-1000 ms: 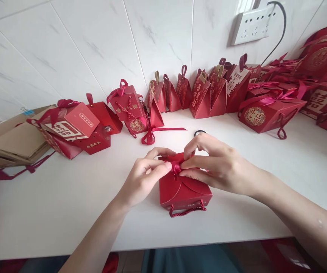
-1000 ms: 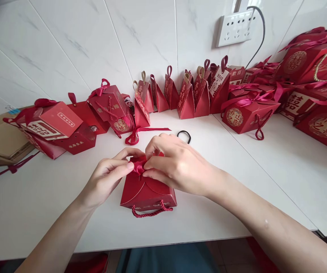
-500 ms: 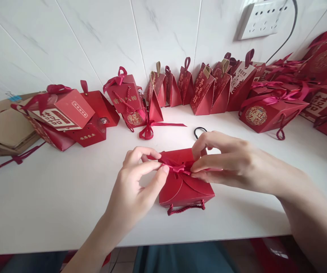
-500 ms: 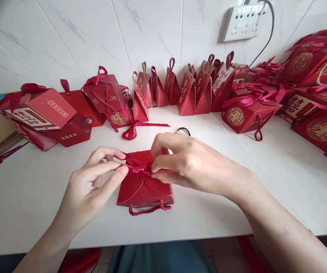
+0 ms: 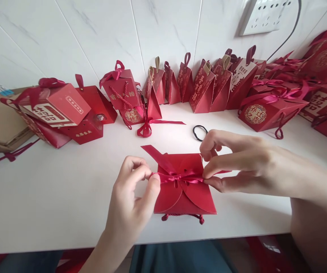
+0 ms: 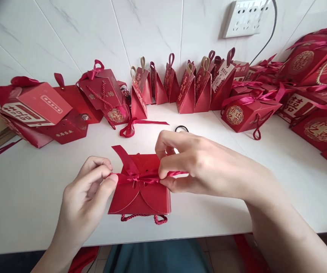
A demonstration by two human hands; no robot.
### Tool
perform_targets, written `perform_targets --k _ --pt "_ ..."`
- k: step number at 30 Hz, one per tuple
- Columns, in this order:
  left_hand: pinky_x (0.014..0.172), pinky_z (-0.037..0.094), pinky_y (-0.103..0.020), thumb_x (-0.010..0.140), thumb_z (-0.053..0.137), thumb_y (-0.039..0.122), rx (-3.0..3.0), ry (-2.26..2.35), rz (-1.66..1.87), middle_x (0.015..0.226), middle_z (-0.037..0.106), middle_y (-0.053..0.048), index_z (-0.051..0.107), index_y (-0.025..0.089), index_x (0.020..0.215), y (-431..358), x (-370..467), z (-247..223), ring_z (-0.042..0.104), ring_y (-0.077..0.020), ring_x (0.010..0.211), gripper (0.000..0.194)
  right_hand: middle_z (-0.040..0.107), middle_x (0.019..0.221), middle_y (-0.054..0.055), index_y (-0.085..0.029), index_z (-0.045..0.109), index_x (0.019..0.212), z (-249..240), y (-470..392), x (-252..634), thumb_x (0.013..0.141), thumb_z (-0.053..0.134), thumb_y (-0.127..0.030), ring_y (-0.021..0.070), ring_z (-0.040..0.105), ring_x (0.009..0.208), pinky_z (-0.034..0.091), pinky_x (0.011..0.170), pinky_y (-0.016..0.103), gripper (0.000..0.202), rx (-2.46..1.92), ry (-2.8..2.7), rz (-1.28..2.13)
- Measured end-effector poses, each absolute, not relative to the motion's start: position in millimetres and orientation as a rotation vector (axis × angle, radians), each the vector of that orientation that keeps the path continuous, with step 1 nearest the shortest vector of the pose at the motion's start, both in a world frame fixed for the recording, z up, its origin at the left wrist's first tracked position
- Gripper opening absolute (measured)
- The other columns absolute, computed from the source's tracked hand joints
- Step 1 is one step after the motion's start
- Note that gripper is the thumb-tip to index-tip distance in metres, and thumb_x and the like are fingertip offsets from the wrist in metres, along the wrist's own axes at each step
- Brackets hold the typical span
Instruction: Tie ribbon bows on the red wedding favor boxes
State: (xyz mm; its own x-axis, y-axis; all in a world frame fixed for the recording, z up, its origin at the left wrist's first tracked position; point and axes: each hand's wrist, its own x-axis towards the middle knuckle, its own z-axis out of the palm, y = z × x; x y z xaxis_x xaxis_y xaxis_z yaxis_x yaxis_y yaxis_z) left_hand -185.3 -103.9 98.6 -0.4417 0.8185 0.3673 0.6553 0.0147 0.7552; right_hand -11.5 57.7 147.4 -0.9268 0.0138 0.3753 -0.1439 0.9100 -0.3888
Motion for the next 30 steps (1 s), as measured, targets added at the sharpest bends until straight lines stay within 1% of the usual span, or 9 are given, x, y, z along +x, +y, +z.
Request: perform_targets --k 3,6,11,13,15,17,22,27,30 --pt "0.055 0.043 -0.025 0.087 0.046 0.020 1.457 2.092 1.451 0.079 0.041 -0.001 0.037 0.020 0.064 -107.4 -179.1 95.9 0.047 -0.0130 0.066 0.025 0.056 0.082 0.004 -0.022 0.067 0.073 152.3 54.5 -7.6 0.090 0.058 -0.029 0.0116 0.056 0.063 0.046 0.056 0.025 0.021 0.109 -2.719 0.682" --pt "0.059 0.045 -0.026 0.088 0.045 0.025 1.386 2.013 1.464 0.076 0.041 -0.001 0.036 0.021 0.064 -105.6 -177.7 95.7 0.045 -0.0135 0.066 0.026 0.058 0.078 0.003 -0.021 0.063 0.072 151.4 57.8 -1.8 0.085 0.064 -0.045 0.0122 0.054 0.061 0.046 0.054 0.026 0.027 0.017 -2.695 0.882" --pt "0.057 0.047 -0.025 0.087 0.051 0.035 1.265 1.954 1.401 0.071 0.047 0.000 0.042 0.023 0.070 -106.2 -172.1 100.2 0.052 -0.0145 0.066 0.023 0.053 0.062 0.001 -0.019 0.055 0.069 127.2 70.4 7.8 0.092 0.039 -0.060 0.0133 0.047 0.053 0.037 0.048 0.027 0.050 -0.577 -2.689 1.072" --pt "0.056 0.050 -0.027 0.081 0.060 0.042 1.215 1.945 1.392 0.079 0.057 -0.001 0.049 0.025 0.091 -115.2 -161.0 101.8 0.059 -0.0180 0.072 0.022 0.055 0.066 0.002 -0.018 0.057 0.073 117.9 66.9 10.3 0.094 0.033 -0.060 0.0141 0.048 0.058 0.038 0.052 0.027 0.052 -0.593 -2.744 1.246" --pt "0.061 0.053 -0.031 0.073 0.069 0.045 1.204 2.011 1.386 0.101 0.063 -0.007 0.043 0.029 0.117 -126.9 -149.5 101.6 0.063 -0.0246 0.087 0.053 0.056 0.070 0.001 -0.018 0.057 0.076 113.5 56.0 11.9 0.096 0.034 -0.056 0.0143 0.050 0.063 0.040 0.057 0.026 0.049 -0.520 -2.726 1.415" --pt "0.073 0.055 -0.038 0.071 0.070 0.047 1.172 2.130 1.337 0.121 0.059 -0.011 0.036 0.030 0.131 -136.4 -146.7 98.8 0.061 -0.0307 0.103 0.071 0.057 0.073 0.001 -0.018 0.056 0.078 113.1 39.6 12.6 0.097 0.038 -0.050 0.0136 0.052 0.066 0.042 0.062 0.024 0.042 -0.489 -2.656 1.518" --pt "0.102 0.042 -0.052 0.077 0.063 0.051 1.156 2.248 1.199 0.134 0.050 -0.011 0.041 0.028 0.132 -139.4 -189.7 86.4 0.048 -0.0331 0.126 0.063 0.062 0.077 0.003 -0.017 0.062 0.080 108.0 -11.8 7.1 0.098 0.042 -0.038 0.0123 0.057 0.070 0.044 0.065 0.021 0.034 -0.367 -2.494 1.706" --pt "0.108 0.039 -0.045 0.086 0.055 0.041 1.231 2.411 1.635 0.133 0.049 -0.010 0.044 0.024 0.126 -142.9 -197.2 85.7 0.046 -0.0263 0.128 0.045 0.068 0.091 0.005 -0.020 0.068 0.094 95.5 -51.6 5.7 0.089 0.050 -0.057 0.0165 0.063 0.083 0.047 0.077 0.024 0.041 -0.372 -2.383 1.924" --pt "0.106 0.042 -0.041 0.085 0.057 0.045 1.459 2.165 1.505 0.140 0.042 -0.011 0.033 0.024 0.135 -146.7 -174.4 85.2 0.042 -0.0261 0.131 0.060 0.068 0.081 0.005 -0.019 0.068 0.085 94.9 -46.9 15.3 0.084 0.048 -0.067 0.0161 0.062 0.075 0.048 0.072 0.024 0.053 -0.418 -2.314 1.909"
